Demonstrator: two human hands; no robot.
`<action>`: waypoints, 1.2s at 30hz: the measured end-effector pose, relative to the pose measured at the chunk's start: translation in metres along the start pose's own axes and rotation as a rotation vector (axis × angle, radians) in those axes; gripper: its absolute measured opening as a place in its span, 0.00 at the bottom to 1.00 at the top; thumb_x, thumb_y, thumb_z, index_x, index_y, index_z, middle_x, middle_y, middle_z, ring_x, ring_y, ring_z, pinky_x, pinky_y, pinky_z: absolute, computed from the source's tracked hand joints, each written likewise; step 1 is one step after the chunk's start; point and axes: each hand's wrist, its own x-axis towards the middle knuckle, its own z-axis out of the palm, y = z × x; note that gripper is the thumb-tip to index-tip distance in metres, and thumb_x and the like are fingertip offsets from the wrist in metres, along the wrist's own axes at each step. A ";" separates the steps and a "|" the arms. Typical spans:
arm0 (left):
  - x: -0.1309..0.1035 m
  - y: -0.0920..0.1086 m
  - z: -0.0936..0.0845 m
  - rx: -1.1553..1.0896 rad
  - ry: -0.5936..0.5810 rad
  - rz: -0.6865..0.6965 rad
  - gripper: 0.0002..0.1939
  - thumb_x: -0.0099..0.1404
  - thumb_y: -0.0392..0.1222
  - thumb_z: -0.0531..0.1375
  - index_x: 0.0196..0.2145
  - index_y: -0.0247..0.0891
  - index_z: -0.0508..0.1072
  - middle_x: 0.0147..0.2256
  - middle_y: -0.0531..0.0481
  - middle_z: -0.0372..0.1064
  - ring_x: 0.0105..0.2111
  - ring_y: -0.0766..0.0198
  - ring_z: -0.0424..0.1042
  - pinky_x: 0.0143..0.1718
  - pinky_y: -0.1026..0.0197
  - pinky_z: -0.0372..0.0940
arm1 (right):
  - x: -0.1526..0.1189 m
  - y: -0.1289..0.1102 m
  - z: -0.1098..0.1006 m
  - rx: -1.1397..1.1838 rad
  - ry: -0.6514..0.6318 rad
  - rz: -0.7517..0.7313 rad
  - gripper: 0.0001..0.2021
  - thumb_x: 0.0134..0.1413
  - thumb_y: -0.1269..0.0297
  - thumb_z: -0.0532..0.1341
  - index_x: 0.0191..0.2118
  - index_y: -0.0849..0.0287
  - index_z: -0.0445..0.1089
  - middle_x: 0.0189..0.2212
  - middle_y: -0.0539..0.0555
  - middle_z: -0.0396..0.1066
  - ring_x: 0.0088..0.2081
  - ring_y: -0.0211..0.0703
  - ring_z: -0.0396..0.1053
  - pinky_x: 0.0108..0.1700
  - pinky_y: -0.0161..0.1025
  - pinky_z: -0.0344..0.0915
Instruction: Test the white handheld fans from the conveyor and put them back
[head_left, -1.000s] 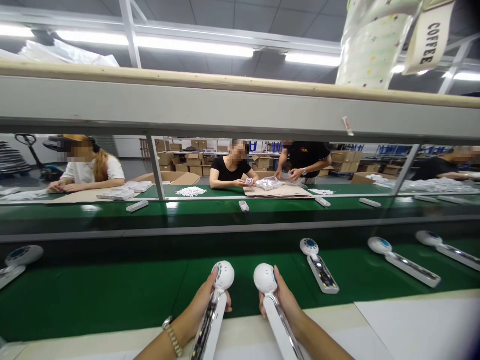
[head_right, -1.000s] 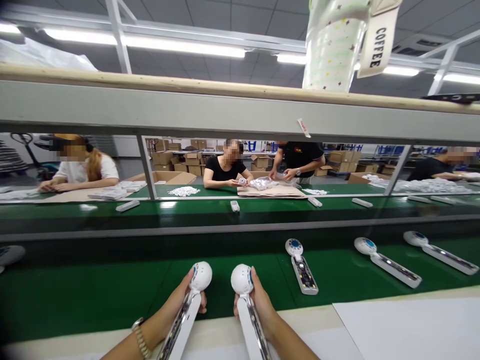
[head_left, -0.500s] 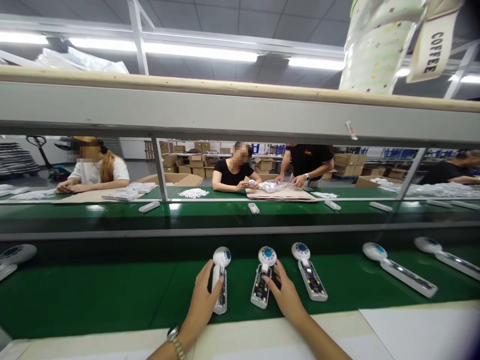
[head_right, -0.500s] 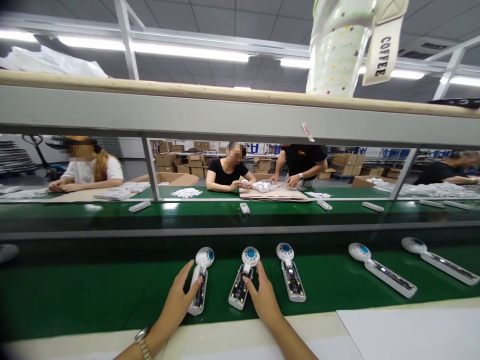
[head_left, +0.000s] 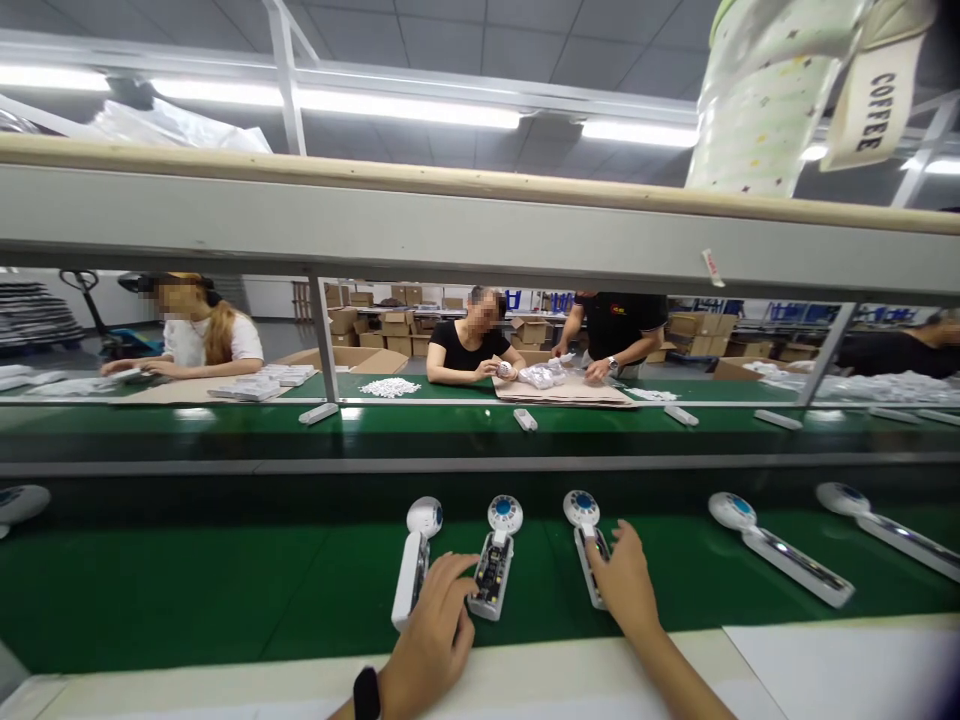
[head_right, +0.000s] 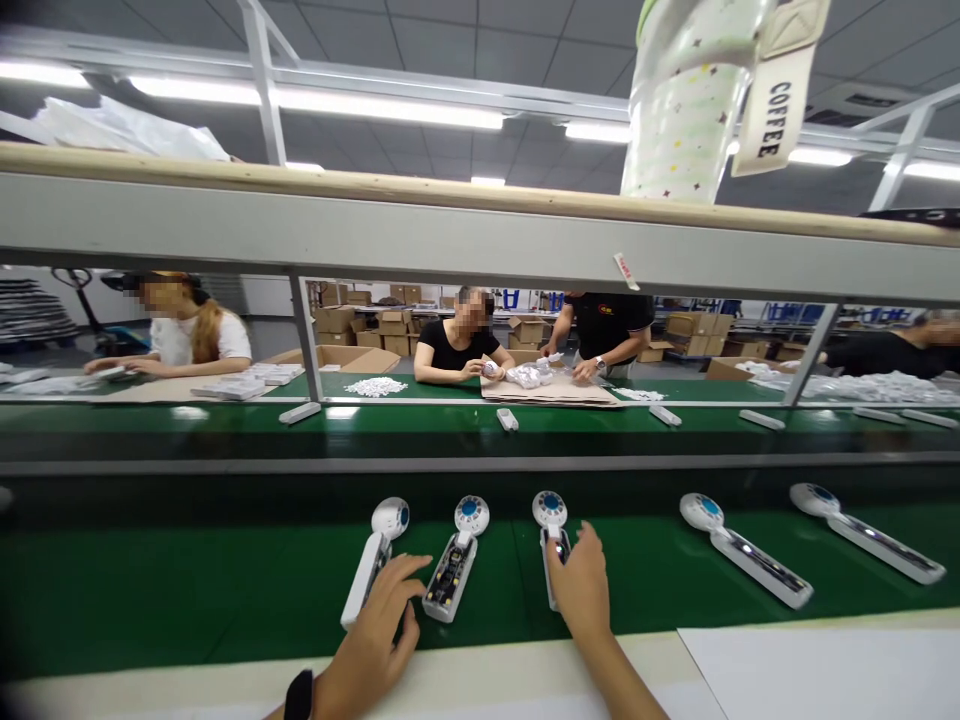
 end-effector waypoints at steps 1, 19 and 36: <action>0.000 0.001 0.000 0.003 -0.005 0.012 0.17 0.58 0.23 0.47 0.44 0.37 0.62 0.50 0.38 0.62 0.55 0.53 0.59 0.54 0.43 0.60 | 0.000 0.003 0.002 -0.026 -0.041 0.022 0.30 0.45 0.49 0.55 0.49 0.69 0.59 0.44 0.73 0.66 0.47 0.68 0.64 0.41 0.54 0.62; -0.001 -0.008 0.006 0.087 -0.069 -0.042 0.31 0.64 0.25 0.45 0.61 0.45 0.47 0.61 0.38 0.45 0.61 0.49 0.46 0.56 0.37 0.53 | -0.113 -0.039 0.059 1.021 -1.037 0.262 0.34 0.34 0.49 0.69 0.48 0.55 0.58 0.33 0.53 0.70 0.21 0.41 0.72 0.20 0.36 0.67; -0.003 -0.008 0.005 0.004 -0.098 -0.177 0.34 0.60 0.24 0.47 0.61 0.46 0.49 0.60 0.42 0.51 0.59 0.52 0.54 0.54 0.47 0.60 | -0.117 -0.036 0.059 0.983 -1.146 0.255 0.38 0.34 0.44 0.67 0.51 0.57 0.59 0.30 0.51 0.69 0.19 0.39 0.71 0.22 0.35 0.65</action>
